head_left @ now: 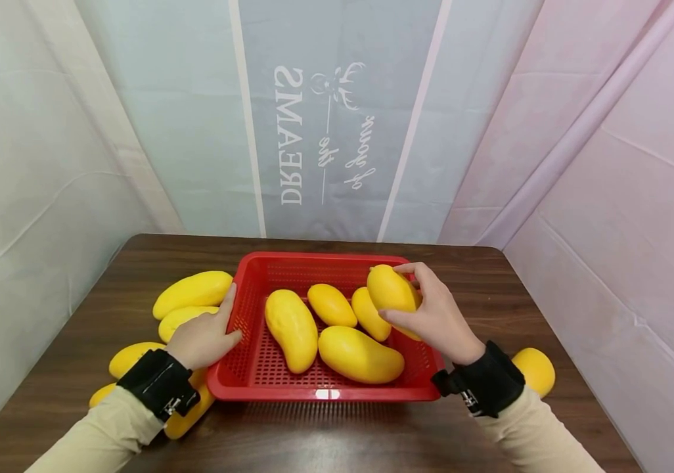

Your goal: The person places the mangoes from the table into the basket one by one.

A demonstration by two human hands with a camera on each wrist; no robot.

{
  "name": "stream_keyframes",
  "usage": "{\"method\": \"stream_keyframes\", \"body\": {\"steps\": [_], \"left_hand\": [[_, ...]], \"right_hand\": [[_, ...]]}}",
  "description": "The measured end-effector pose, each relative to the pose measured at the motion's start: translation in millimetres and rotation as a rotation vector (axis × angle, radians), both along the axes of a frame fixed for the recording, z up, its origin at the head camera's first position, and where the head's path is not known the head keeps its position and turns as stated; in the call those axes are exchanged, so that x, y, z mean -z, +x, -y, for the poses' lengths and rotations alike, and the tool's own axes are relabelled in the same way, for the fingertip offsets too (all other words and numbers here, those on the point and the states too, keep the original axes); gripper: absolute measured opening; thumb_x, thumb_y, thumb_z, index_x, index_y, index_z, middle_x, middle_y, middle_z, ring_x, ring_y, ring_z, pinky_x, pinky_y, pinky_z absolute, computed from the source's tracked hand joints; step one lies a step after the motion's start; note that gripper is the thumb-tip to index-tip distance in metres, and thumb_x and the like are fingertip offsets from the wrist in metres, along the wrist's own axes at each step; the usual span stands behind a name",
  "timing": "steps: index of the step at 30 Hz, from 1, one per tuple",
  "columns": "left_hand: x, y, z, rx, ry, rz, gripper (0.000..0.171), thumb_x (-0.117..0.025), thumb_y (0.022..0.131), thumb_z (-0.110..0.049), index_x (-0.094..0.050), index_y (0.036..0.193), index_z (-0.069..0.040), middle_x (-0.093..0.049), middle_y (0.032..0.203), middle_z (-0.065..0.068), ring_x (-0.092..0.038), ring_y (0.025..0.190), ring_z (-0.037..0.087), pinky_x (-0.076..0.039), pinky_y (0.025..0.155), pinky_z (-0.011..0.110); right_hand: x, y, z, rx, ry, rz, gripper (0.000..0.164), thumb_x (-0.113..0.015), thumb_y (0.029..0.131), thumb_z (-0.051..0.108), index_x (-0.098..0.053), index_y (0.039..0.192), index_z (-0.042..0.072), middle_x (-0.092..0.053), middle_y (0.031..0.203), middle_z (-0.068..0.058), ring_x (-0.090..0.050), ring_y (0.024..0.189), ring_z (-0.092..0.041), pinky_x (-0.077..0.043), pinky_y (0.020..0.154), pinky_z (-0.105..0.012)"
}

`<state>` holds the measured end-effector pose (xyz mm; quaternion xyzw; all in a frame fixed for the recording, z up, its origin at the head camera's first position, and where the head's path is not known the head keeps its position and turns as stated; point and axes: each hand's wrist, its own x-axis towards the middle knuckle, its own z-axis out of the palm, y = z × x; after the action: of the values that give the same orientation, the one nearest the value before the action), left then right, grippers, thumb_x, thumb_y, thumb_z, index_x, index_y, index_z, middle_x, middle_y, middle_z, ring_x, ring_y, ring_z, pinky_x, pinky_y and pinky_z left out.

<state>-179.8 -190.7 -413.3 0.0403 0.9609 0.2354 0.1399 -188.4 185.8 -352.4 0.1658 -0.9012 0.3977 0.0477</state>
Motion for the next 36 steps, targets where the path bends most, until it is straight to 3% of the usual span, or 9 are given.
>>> {"method": "stream_keyframes", "body": {"steps": [15, 28, 36], "left_hand": [[-1.7, 0.7, -1, -0.005, -0.001, 0.002, 0.092, -0.059, 0.096, -0.03, 0.005, 0.16, -0.011, -0.06, 0.074, 0.003, -0.059, 0.057, 0.014, -0.046, 0.056, 0.03], [2.1, -1.0, -1, -0.01, -0.002, -0.002, 0.094, -0.06, 0.095, -0.03, 0.005, 0.16, -0.012, -0.061, 0.075, 0.003, -0.06, 0.058, 0.013, -0.047, 0.056, 0.029], [3.5, -1.6, 0, -0.006, 0.008, -0.002, 0.094, -0.06, 0.095, -0.03, 0.006, 0.16, -0.012, -0.061, 0.075, 0.003, -0.061, 0.058, 0.014, -0.048, 0.056, 0.029]], "right_hand": [[7.1, -14.6, 28, -0.06, -0.02, -0.027, 0.062, -0.08, 0.08, 0.024, -0.049, 0.132, 0.011, -0.055, 0.124, -0.009, -0.052, 0.101, -0.026, -0.049, 0.081, -0.037], [19.2, -29.4, 42, -0.081, -0.081, 0.076, 0.064, -0.079, 0.081, 0.026, -0.047, 0.134, 0.012, -0.057, 0.124, -0.009, -0.055, 0.101, -0.026, -0.05, 0.084, -0.037], [28.2, -34.8, 47, -0.072, -0.061, 0.094, 0.062, -0.079, 0.08, 0.028, -0.048, 0.133, 0.013, -0.057, 0.126, -0.007, -0.055, 0.103, -0.025, -0.05, 0.087, -0.039]]}}
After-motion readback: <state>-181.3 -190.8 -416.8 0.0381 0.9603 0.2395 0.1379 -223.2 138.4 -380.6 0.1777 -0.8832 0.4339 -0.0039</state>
